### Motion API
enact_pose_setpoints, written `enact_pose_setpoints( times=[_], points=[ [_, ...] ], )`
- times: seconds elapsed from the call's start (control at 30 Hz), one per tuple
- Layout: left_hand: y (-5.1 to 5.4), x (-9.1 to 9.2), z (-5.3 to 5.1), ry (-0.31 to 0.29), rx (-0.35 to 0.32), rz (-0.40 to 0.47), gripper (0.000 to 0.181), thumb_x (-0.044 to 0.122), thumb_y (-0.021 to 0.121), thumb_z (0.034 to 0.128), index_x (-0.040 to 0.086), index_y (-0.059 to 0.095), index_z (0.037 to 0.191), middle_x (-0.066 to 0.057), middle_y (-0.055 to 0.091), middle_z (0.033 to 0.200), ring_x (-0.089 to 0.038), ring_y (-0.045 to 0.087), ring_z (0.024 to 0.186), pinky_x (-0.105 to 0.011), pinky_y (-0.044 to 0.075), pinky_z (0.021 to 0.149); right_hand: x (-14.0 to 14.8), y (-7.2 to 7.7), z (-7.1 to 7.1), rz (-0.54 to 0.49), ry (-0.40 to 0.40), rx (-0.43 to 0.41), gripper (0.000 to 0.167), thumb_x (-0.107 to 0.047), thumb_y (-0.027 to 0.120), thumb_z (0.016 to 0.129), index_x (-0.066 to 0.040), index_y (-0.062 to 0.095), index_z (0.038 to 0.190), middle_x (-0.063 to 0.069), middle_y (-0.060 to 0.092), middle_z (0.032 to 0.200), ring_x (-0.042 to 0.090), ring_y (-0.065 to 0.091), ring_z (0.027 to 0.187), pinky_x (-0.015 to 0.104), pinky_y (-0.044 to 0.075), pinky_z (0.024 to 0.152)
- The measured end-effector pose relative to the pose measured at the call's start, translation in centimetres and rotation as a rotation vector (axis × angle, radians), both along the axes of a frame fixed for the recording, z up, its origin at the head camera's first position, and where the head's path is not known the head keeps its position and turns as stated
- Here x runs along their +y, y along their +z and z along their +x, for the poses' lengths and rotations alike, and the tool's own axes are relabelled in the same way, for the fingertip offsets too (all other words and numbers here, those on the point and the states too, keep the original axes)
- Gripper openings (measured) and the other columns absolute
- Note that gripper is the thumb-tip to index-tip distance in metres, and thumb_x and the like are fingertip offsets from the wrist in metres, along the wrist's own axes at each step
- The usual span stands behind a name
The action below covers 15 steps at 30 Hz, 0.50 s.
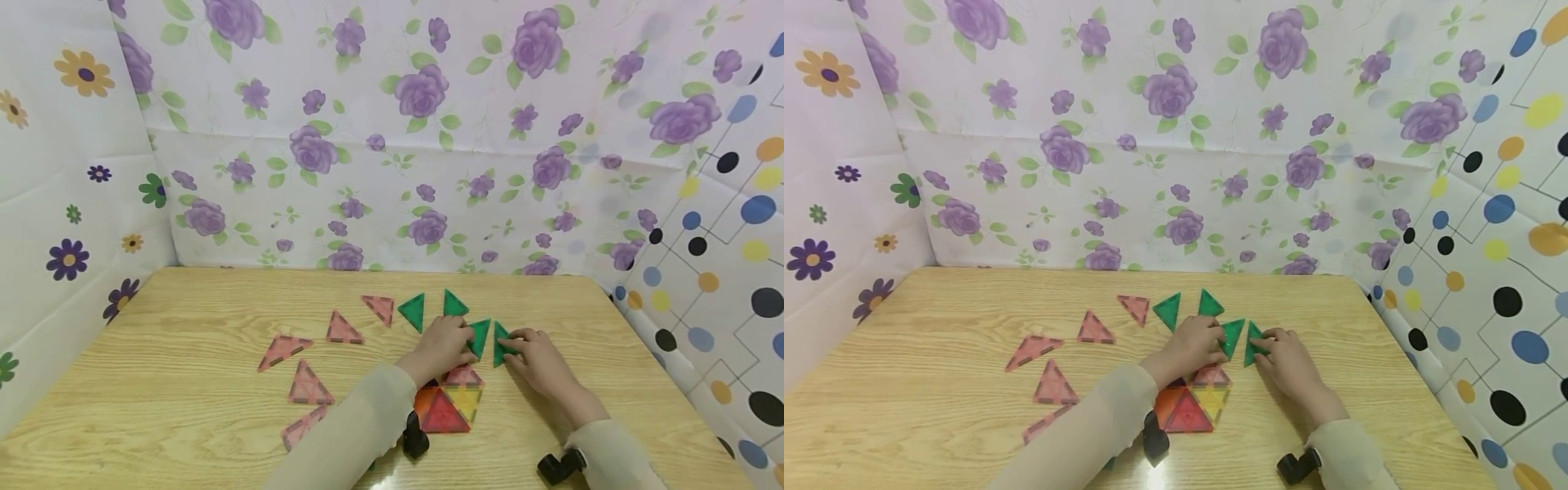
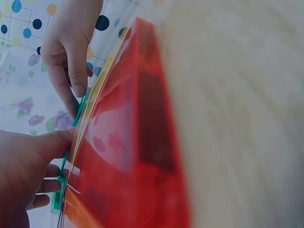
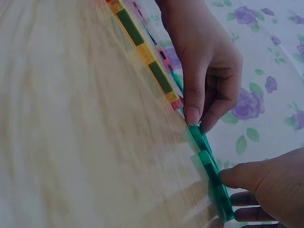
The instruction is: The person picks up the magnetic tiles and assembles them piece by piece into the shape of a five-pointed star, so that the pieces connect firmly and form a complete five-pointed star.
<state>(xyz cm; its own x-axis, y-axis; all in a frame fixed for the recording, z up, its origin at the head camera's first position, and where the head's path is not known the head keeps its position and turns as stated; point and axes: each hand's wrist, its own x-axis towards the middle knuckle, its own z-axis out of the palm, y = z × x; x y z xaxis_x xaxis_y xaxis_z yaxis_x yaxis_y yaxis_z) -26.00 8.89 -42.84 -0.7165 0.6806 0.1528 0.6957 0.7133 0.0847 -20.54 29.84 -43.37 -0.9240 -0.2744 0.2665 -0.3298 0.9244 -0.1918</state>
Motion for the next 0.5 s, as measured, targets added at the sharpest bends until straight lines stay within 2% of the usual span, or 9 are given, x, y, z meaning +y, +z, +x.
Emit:
enact_pose_setpoints(
  times=[0.17,0.3,0.5],
  points=[
    [-0.19,0.31,0.23,-0.004,0.025,-0.022,0.026,0.049,0.064,0.0880,0.026,0.067,0.100,0.005,0.062,0.110,-0.012,0.057,0.102,-0.028,0.046,0.094,-0.32,-0.47,-0.11,-0.002,0.009,0.012,0.032,-0.016,0.069,0.089,-0.008,0.068,0.120,0.020,0.060,0.121,0.032,0.054,0.099,0.044,0.049,0.079],
    [-0.19,0.42,0.53,-0.014,0.056,-0.034,0.028,0.050,0.063,0.0875,0.025,0.066,0.099,0.004,0.062,0.108,-0.012,0.056,0.099,-0.027,0.046,0.091,-0.59,-0.59,-0.14,-0.015,0.017,0.016,0.033,-0.016,0.069,0.089,-0.008,0.068,0.120,0.020,0.060,0.121,0.033,0.055,0.101,0.046,0.049,0.082],
    [-0.13,0.45,0.76,-0.014,0.045,-0.027,0.028,0.051,0.062,0.0878,0.025,0.063,0.096,0.004,0.060,0.107,-0.012,0.054,0.097,-0.027,0.045,0.088,-0.82,-0.57,-0.03,-0.029,0.021,0.019,0.033,-0.016,0.068,0.089,-0.007,0.067,0.121,0.020,0.060,0.121,0.034,0.054,0.104,0.048,0.049,0.084]
  ],
)
